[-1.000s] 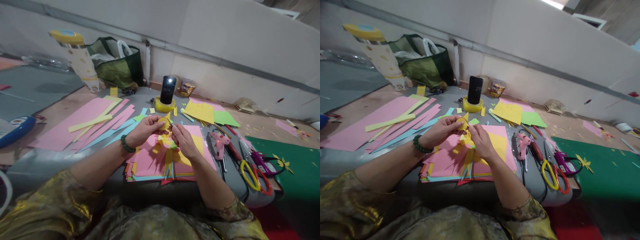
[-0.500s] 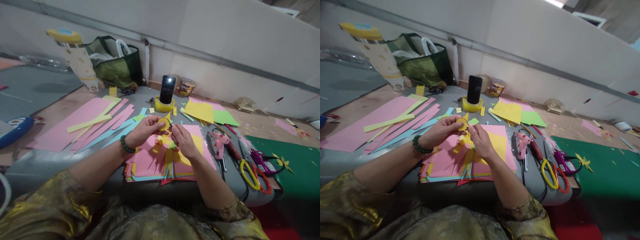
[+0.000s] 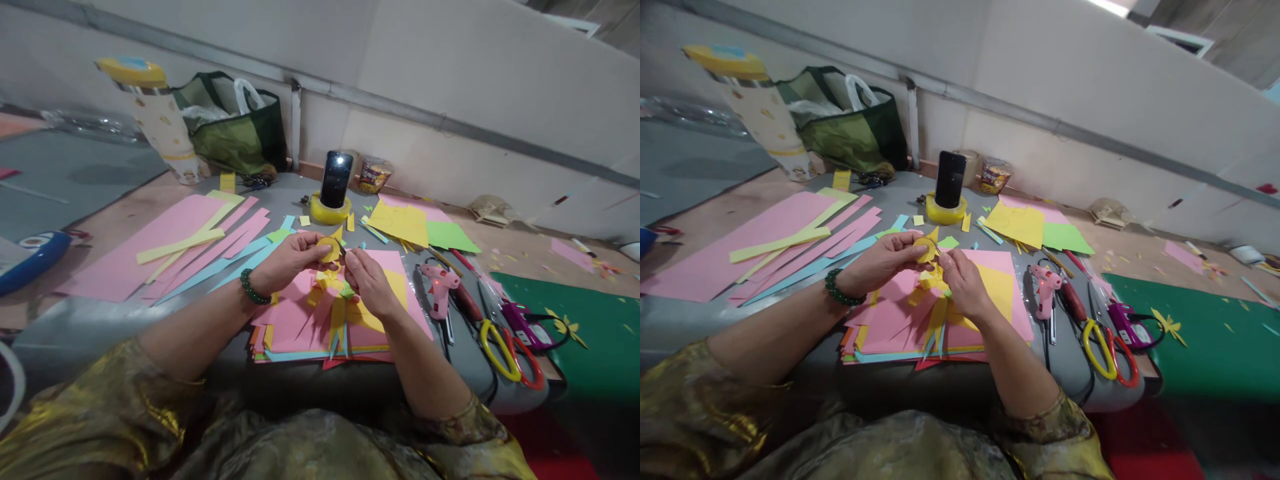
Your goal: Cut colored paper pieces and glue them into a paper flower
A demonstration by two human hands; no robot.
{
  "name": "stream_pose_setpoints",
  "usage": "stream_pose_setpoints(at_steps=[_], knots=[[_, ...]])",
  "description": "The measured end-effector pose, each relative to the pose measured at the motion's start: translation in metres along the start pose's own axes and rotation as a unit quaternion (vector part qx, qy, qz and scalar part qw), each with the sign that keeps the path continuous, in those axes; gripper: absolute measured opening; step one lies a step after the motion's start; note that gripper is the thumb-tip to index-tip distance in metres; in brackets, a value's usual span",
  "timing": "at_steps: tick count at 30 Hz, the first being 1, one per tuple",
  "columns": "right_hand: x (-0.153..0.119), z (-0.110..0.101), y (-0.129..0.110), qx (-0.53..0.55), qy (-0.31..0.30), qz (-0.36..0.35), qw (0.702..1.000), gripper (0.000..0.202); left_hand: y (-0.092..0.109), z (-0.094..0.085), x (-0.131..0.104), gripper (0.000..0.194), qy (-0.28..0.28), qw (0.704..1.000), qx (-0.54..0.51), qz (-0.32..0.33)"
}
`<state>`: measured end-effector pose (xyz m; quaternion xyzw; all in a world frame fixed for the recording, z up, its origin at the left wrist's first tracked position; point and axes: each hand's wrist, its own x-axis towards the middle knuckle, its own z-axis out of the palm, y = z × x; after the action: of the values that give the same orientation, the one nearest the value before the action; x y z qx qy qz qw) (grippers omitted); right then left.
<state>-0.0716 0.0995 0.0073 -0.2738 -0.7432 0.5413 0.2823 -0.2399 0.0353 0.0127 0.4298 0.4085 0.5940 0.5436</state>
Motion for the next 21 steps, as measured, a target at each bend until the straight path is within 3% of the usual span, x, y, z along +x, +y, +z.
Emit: stream_pose_setpoints(at_steps=[13,21], knots=[[-0.0011,-0.002,-0.0042,-0.033,-0.012,0.011,0.999,0.049,0.0015,-0.0071,0.0006,0.038,-0.016,0.998,0.052,-0.025],[-0.0014,-0.0028,-0.0047,-0.038,-0.013,0.01,0.999,0.05,0.0006,-0.0072,0.0,0.041,-0.016,0.999,0.023,-0.029]])
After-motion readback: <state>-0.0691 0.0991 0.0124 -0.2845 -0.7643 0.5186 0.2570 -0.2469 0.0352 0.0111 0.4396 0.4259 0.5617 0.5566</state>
